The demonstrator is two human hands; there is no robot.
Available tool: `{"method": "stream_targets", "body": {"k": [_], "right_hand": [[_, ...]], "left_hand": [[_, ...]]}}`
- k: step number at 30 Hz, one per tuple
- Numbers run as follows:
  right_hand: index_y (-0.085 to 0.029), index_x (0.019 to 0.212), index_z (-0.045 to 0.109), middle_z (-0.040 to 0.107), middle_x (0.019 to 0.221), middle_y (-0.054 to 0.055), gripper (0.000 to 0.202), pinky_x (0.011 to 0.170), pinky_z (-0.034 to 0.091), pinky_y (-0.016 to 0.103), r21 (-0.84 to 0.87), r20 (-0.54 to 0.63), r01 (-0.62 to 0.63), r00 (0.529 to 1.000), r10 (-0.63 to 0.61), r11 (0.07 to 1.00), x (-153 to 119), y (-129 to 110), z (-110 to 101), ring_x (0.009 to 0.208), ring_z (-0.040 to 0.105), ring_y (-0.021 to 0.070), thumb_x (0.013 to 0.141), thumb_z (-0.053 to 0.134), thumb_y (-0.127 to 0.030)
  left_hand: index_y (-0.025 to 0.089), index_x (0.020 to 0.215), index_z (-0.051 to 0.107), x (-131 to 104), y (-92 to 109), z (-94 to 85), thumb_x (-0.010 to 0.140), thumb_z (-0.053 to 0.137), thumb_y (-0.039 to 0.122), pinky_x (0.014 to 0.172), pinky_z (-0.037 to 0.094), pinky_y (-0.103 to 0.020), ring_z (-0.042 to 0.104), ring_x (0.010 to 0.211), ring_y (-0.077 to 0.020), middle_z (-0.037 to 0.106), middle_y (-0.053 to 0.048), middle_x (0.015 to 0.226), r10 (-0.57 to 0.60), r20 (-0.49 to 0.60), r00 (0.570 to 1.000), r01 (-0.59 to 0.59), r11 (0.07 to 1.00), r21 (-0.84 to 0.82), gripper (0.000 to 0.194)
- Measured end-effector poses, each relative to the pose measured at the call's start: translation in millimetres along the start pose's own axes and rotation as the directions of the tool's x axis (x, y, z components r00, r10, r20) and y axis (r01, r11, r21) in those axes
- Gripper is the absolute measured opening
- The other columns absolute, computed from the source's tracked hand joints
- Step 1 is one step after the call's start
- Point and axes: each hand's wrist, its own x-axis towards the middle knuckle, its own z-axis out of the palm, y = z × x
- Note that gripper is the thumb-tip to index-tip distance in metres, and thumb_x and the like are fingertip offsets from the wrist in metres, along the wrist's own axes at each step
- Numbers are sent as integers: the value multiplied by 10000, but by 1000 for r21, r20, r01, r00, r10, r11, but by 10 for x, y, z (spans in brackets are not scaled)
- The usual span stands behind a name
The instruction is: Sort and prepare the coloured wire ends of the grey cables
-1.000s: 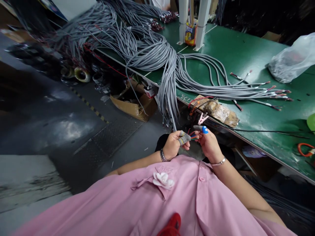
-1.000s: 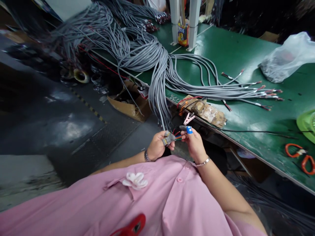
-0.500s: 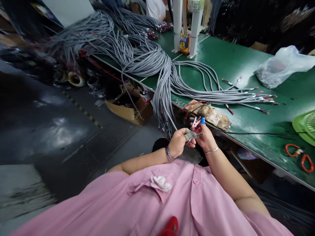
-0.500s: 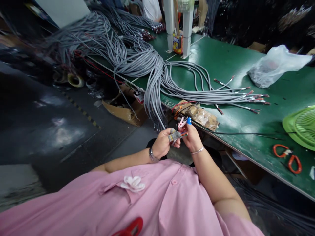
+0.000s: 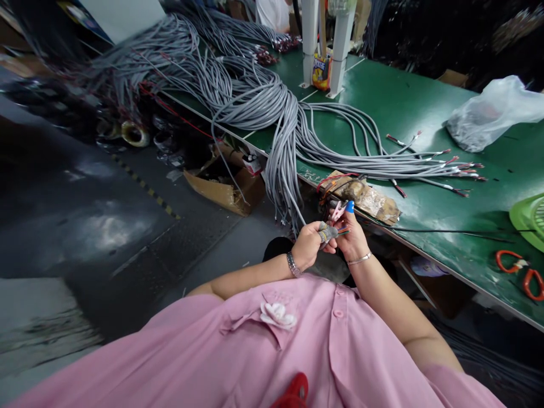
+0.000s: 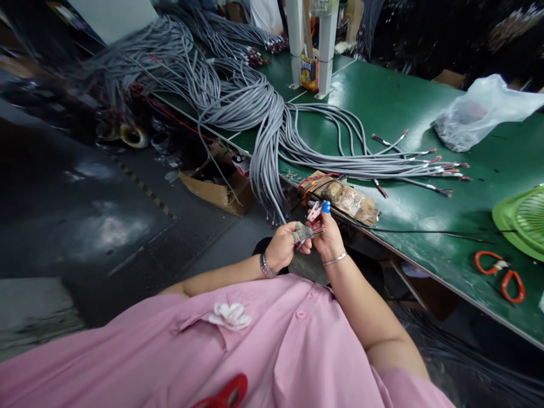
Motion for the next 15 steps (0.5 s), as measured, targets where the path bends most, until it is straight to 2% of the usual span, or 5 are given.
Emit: {"method": "stream_targets", "body": {"k": [4, 8, 11, 15], "right_hand": [[-225, 775, 574, 629, 698, 1, 583, 537, 476, 260, -28, 52, 28, 998, -27, 999, -24, 25, -54, 541, 539, 121, 726, 521, -803], [-219, 833, 604, 653, 768, 21, 580, 550, 484, 270, 10, 94, -36, 995, 35, 999, -46, 24, -148, 566, 548, 127, 755, 506, -785], [-214, 865, 629, 673, 828, 32, 536, 540, 476, 265, 48, 115, -94, 990, 88, 994, -63, -20, -164, 596, 560, 131, 781, 533, -735], [-207, 841, 647, 680, 810, 15, 391, 564, 468, 251, 46, 58, -81, 995, 78, 996, -69, -76, -119, 607, 556, 118, 790, 645, -595]], "left_hand": [[143, 748, 579, -18, 18, -38, 690, 739, 458, 425, 458, -211, 557, 409, -102, 636, -11, 548, -4, -1, 1000, 4, 1000, -3, 358], [144, 720, 567, -97, 44, -71, 680, 755, 452, 430, 475, -221, 563, 420, -108, 635, -11, 547, 15, 11, 1000, -15, 1000, -26, 363], [143, 713, 566, -156, 54, -80, 684, 760, 437, 454, 501, -235, 584, 448, -117, 646, -17, 568, 51, 23, 998, -50, 998, -43, 353], [145, 727, 574, -146, 50, -61, 676, 767, 446, 446, 496, -228, 575, 439, -109, 636, -3, 563, 53, -17, 998, -54, 997, -59, 361]]}}
